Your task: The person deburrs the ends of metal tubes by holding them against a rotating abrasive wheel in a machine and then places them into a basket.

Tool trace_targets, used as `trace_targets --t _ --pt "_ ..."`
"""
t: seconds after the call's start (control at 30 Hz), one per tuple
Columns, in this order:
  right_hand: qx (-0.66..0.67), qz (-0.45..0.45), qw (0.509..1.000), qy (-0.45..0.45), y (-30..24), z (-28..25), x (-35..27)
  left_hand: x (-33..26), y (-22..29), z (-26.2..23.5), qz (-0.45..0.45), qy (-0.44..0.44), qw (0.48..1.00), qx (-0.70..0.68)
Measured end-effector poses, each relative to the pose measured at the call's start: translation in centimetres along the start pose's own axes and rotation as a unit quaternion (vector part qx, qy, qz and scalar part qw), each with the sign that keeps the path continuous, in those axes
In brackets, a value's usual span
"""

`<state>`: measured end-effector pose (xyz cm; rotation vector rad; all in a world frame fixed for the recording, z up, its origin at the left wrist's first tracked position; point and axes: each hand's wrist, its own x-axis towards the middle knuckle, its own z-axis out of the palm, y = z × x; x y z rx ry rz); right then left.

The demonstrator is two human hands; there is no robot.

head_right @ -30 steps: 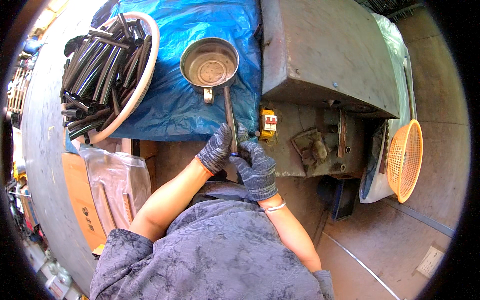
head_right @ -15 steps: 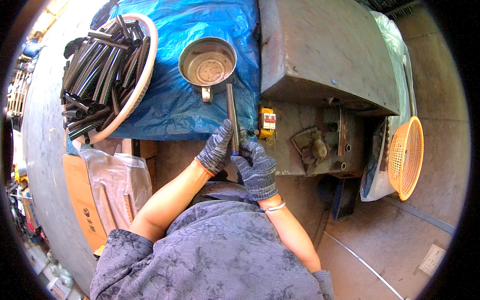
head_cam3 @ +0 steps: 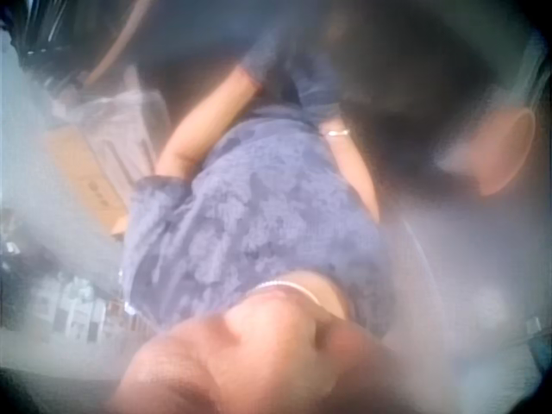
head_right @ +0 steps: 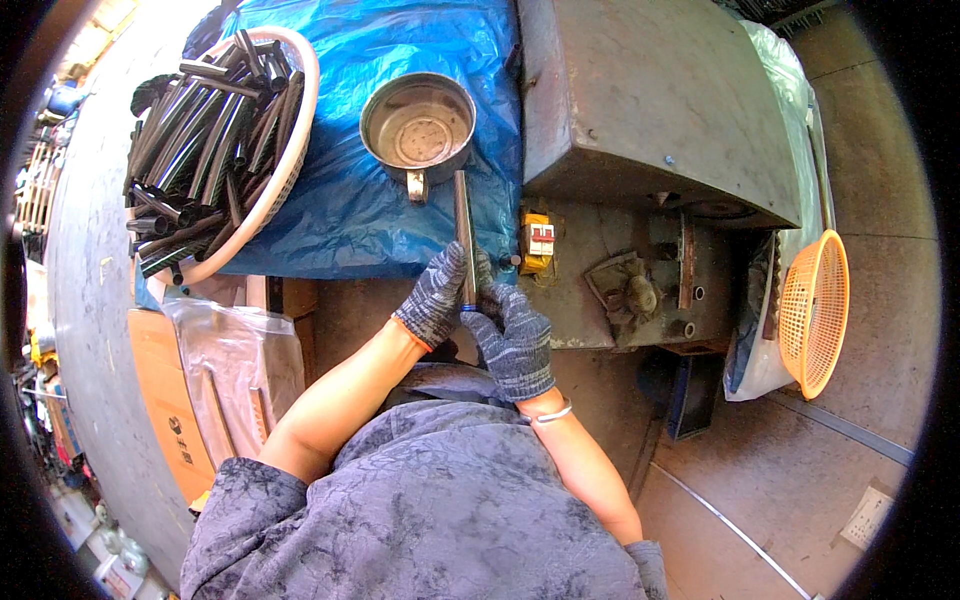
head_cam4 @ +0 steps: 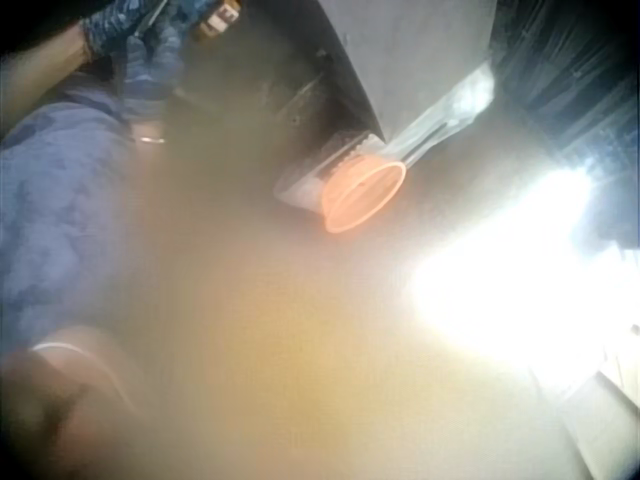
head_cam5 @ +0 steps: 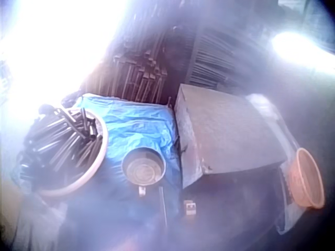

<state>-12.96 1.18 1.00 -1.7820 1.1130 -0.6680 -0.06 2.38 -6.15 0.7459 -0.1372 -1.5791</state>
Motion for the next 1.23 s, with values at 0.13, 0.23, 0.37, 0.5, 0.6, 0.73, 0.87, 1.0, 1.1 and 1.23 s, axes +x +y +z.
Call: trace_targets --t 0.13,0.23,0.37,0.5,0.6,0.73,0.87,1.0,1.1,1.23 --pt "0.002 0.009 1.000 -0.006 0.3 0.0 -0.2 -0.2 0.4 1.2 0.015 0.030 0.999 -0.021" --pt "0.033 0.033 0.999 -0.013 -0.1 0.1 -0.2 -0.3 0.6 1.3 0.028 0.021 0.999 0.005" --pt "0.036 0.032 0.999 -0.016 0.3 0.1 -0.3 -0.8 1.0 1.5 0.020 0.014 0.999 0.029" --pt "0.037 0.035 0.998 -0.020 0.7 0.2 -0.5 -0.6 0.8 1.3 0.026 0.003 1.000 0.001" --pt "0.047 0.043 0.997 -0.042 0.5 0.0 -0.4 -0.7 0.9 1.1 0.020 0.000 1.000 -0.018" --pt "0.171 0.107 0.979 -0.036 0.4 0.5 -0.5 -0.7 1.0 1.2 0.067 -0.012 0.997 0.020" --pt "0.213 0.094 0.972 -0.021 1.5 0.9 -0.3 -1.7 3.0 2.2 0.079 -0.012 0.988 0.134" --pt "0.183 0.072 0.979 -0.046 -0.2 1.2 1.0 -2.3 5.5 2.2 0.196 0.042 0.957 0.208" --pt "0.036 0.032 0.996 -0.077 0.4 1.6 2.3 -4.0 8.7 1.9 0.239 0.090 0.952 0.169" --pt "-0.064 0.050 0.979 -0.189 1.4 5.2 5.9 -5.6 11.3 -0.1 0.241 0.074 0.965 0.074"
